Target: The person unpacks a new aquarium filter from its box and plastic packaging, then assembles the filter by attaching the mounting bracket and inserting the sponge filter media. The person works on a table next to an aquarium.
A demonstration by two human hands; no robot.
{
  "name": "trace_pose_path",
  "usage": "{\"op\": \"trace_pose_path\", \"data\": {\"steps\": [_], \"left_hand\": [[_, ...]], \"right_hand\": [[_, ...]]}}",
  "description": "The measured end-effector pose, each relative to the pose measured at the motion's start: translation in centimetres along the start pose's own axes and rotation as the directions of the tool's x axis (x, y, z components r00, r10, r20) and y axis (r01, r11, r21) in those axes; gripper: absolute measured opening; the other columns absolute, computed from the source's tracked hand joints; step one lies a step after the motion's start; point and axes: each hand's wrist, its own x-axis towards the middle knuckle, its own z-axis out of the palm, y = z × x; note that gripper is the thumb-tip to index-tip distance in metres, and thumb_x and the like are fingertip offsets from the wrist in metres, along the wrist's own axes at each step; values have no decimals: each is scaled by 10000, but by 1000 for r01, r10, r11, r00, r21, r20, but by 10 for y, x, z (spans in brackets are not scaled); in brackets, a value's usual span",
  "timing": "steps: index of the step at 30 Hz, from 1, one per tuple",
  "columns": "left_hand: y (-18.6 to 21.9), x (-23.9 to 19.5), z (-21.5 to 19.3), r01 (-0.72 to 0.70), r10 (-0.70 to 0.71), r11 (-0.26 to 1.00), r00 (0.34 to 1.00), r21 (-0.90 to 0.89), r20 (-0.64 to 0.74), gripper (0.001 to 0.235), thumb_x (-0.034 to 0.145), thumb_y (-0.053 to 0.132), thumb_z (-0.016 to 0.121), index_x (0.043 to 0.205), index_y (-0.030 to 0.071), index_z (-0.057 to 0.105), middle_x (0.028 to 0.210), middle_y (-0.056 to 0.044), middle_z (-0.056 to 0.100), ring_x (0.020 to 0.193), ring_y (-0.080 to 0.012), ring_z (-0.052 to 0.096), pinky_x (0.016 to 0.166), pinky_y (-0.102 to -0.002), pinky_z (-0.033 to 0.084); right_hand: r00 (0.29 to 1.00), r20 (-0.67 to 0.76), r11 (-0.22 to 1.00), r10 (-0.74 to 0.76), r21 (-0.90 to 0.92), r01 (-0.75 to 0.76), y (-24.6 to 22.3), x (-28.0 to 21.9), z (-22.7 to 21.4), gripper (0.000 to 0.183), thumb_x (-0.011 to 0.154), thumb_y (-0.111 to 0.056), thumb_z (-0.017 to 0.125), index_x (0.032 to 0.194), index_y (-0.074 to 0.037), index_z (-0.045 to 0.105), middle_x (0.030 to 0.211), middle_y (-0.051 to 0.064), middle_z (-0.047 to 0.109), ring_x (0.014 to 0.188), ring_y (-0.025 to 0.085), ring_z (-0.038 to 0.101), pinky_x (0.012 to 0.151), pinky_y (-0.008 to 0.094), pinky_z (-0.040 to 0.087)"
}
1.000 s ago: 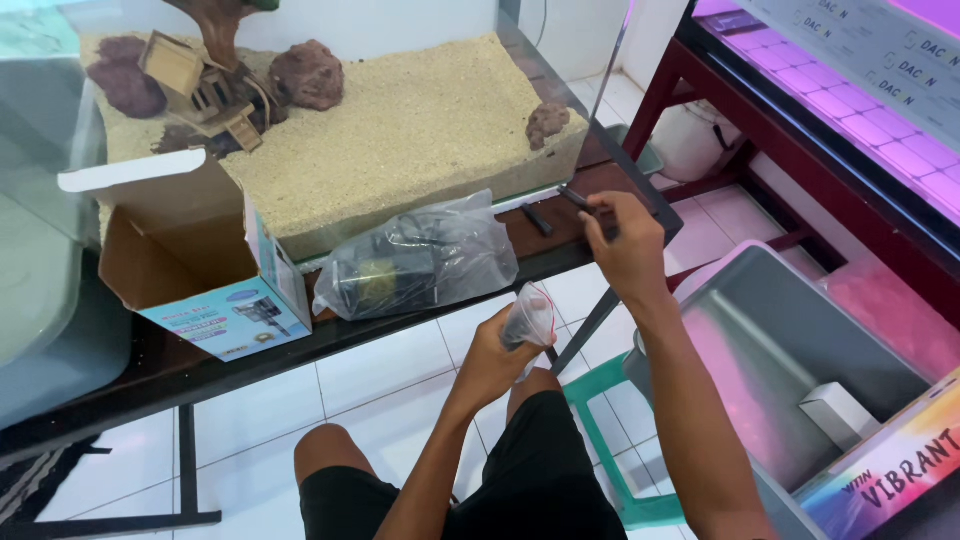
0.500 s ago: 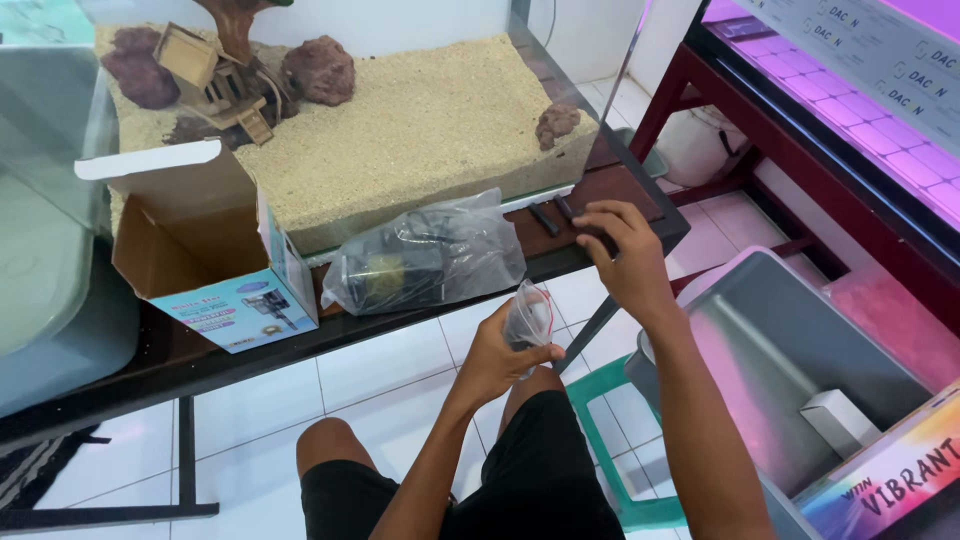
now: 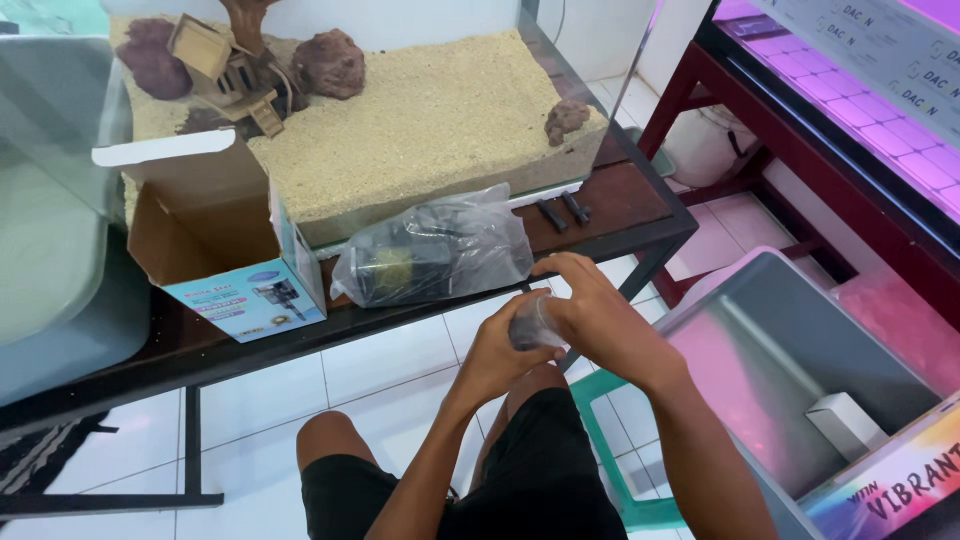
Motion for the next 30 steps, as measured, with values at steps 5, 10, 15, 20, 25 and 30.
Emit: {"op": "trace_pose_path", "data": {"steps": [5, 10, 15, 20, 25, 30], "left_hand": [[-7, -2, -9, 40, -38, 998, 998, 53, -48, 730, 725, 251, 892, 1396, 115, 640, 1232, -152, 718, 1207, -271, 627, 1031, -451, 472], [19, -6, -14, 49, -44, 998, 992, 43, -116, 702, 734, 179, 823, 1408, 114, 634, 1144, -152, 719, 1116, -224, 638, 984, -416, 501], [17, -10, -12, 54, -54, 999, 992, -7, -112, 754, 715, 175, 806, 1443, 154, 611, 1077, -145, 693, 1063, -233, 628, 937, -394, 525], [12, -7, -12, 20, -28, 998, 989, -52, -146, 567, 777, 212, 816, 1303, 61, 671, 1020, -194, 718, 1014, -246, 666, 900, -445, 534], [20, -15, -9, 62, -71, 996, 986, -69, -149, 265, 844, 253, 827, 1015, 76, 728, 741, -67, 720, 739, -140, 692, 704, -336, 563], [16, -19, -7, 86, -91, 995, 989, -48, -114, 152, 896, 179, 717, 941, 38, 679, 719, -97, 698, 712, -156, 664, 665, -340, 541]], "right_hand": [[998, -64, 993, 0, -119, -7, -5, 8, 12, 142, 848, -40, 764, 986, -64, 787, 1179, 142, 668, 1278, 322, 607, 1098, 481, 459], [978, -205, 971, -47, -240, -3, -5, 7, 28, 135, 837, -95, 801, 968, -85, 771, 1156, 114, 661, 1219, 308, 634, 1061, 498, 470], [957, -289, 1000, -7, -8, 5, -7, 3, 10, 167, 758, -79, 851, 909, -60, 782, 1104, 116, 706, 1108, 346, 687, 976, 494, 538], [855, -500, 961, 138, 278, 7, 5, -3, -12, 212, 787, -30, 845, 984, -71, 779, 977, 124, 697, 852, 348, 705, 787, 435, 582], [703, -683, 975, 199, 207, -75, 45, 11, 15, 193, 868, -88, 873, 1033, -90, 772, 852, 50, 674, 756, 248, 679, 706, 325, 562], [762, -644, 976, 76, -109, -189, 63, 39, 52, 189, 845, -207, 866, 970, -183, 727, 809, -48, 629, 774, 186, 625, 717, 322, 502]]}}
